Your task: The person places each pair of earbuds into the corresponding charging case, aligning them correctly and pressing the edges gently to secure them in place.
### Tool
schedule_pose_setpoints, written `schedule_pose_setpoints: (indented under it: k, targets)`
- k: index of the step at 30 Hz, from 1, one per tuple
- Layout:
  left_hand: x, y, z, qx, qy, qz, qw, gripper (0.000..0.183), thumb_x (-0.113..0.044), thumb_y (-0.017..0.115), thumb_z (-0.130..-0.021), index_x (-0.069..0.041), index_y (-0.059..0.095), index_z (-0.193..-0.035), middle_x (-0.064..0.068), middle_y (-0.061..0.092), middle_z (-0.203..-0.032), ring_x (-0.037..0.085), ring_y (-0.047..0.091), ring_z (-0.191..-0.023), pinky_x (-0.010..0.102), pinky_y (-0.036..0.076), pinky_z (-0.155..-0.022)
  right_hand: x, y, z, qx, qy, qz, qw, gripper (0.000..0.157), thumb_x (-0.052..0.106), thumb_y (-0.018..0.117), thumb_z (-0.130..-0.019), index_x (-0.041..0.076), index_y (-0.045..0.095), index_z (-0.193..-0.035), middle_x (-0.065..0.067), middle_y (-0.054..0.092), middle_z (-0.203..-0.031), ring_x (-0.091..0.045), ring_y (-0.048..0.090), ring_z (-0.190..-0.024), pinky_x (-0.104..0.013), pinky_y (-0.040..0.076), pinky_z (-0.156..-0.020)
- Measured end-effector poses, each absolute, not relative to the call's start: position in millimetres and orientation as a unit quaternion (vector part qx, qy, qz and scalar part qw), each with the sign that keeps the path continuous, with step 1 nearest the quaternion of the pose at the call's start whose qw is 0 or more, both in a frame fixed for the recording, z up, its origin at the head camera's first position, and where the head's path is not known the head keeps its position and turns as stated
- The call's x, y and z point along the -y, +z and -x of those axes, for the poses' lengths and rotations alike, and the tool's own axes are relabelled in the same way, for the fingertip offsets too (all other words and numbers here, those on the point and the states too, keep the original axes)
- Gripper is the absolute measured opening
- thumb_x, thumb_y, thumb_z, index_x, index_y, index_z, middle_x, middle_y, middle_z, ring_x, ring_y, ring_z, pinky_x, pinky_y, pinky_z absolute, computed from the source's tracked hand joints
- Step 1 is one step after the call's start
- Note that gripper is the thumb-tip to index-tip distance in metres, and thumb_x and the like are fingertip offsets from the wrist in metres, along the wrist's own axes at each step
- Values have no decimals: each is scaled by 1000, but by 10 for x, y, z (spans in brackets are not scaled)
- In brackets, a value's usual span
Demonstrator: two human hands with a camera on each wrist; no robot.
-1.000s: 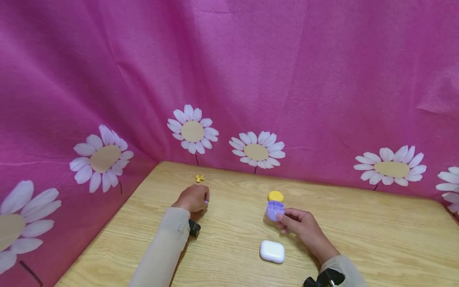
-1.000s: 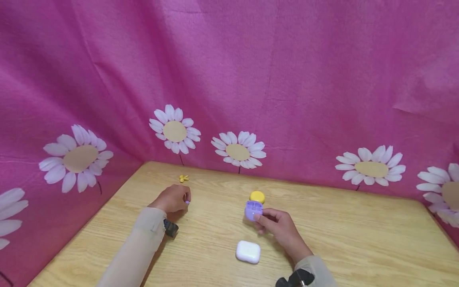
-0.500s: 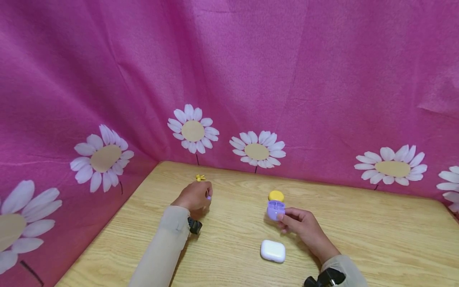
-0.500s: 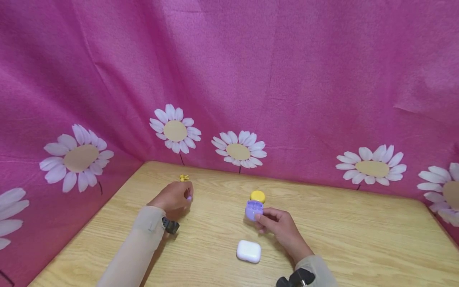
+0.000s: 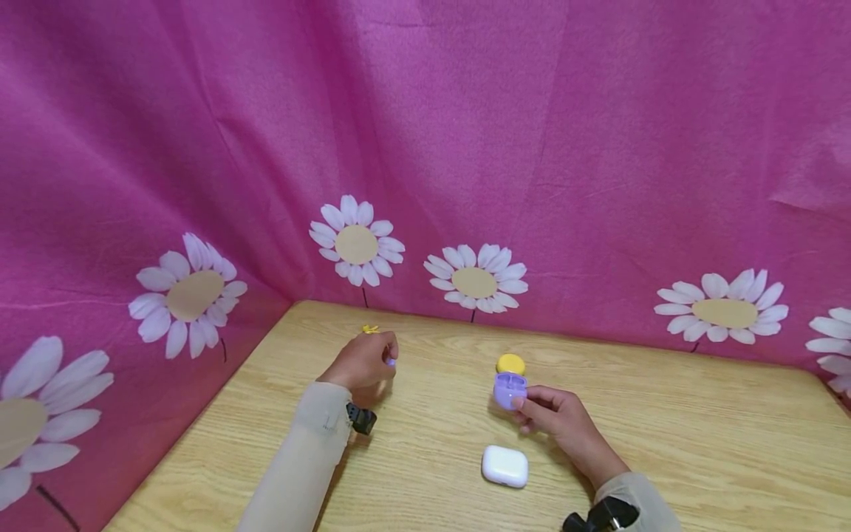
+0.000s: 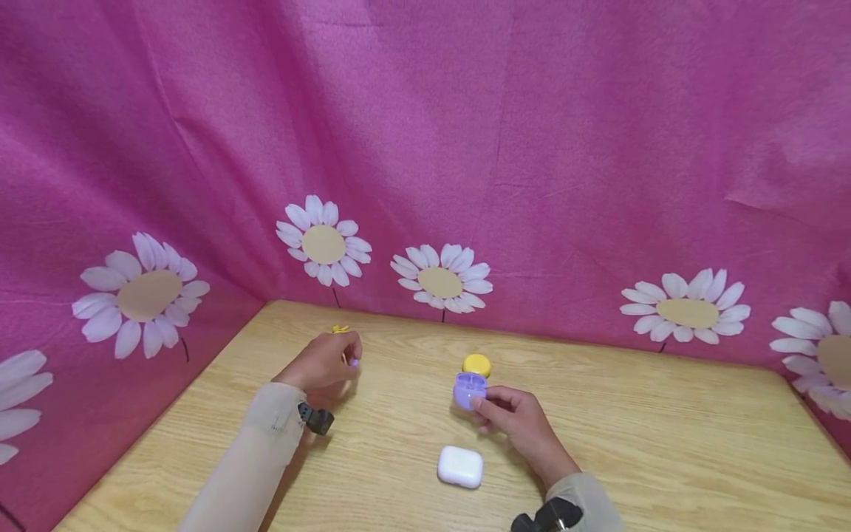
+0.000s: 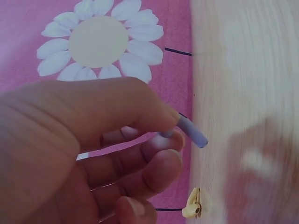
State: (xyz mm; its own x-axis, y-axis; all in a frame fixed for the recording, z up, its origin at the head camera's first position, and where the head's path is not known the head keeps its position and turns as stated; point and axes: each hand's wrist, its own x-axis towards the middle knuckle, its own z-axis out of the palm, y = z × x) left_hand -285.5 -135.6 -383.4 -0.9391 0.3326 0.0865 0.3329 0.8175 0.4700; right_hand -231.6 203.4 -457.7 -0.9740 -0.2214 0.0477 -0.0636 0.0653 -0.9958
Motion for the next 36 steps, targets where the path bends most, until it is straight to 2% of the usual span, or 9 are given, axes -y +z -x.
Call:
schedule_pose_setpoints:
  k: [8, 17, 24, 36]
  targets:
    - [1335, -3822, 2854, 947, -261, 188, 2, 17, -1, 69, -80, -11, 56, -82, -3, 53, -74, 14, 49, -70, 30, 41, -65, -2028, -4577, 2314, -730, -674, 98, 59, 36, 16, 66, -92, -13, 61, -114, -16, 68, -89, -16, 66, -78, -32, 57, -69]
    - [1315, -3823, 2863, 947, -258, 193, 7, 8, -4, 71, -83, -9, 67, -89, -5, 59, -76, 12, 53, -72, 31, 47, -69, -2021, -4568, 2305, -730, -675, 94, 59, 36, 16, 66, -92, -13, 61, -113, -15, 68, -88, -16, 66, -78, -32, 57, -69]
    - [1299, -3807, 2856, 944, -271, 186, 0, 12, -5, 72, -84, -13, 64, -83, -4, 58, -77, 14, 53, -73, 29, 46, -68, -2015, -4565, 2304, -731, -674, 89, 59, 38, 18, 67, -91, -12, 61, -113, -17, 68, -90, -17, 66, -79, -33, 57, -70]
    - [1261, -3801, 2852, 936, -294, 193, 2, 13, -5, 75, -83, -13, 64, -85, -5, 59, -78, 12, 55, -72, 28, 48, -68, -2017, -4561, 2306, -732, -672, 94, 60, 37, 18, 67, -92, -12, 61, -113, -15, 68, -89, -16, 66, -79, -33, 57, -69]
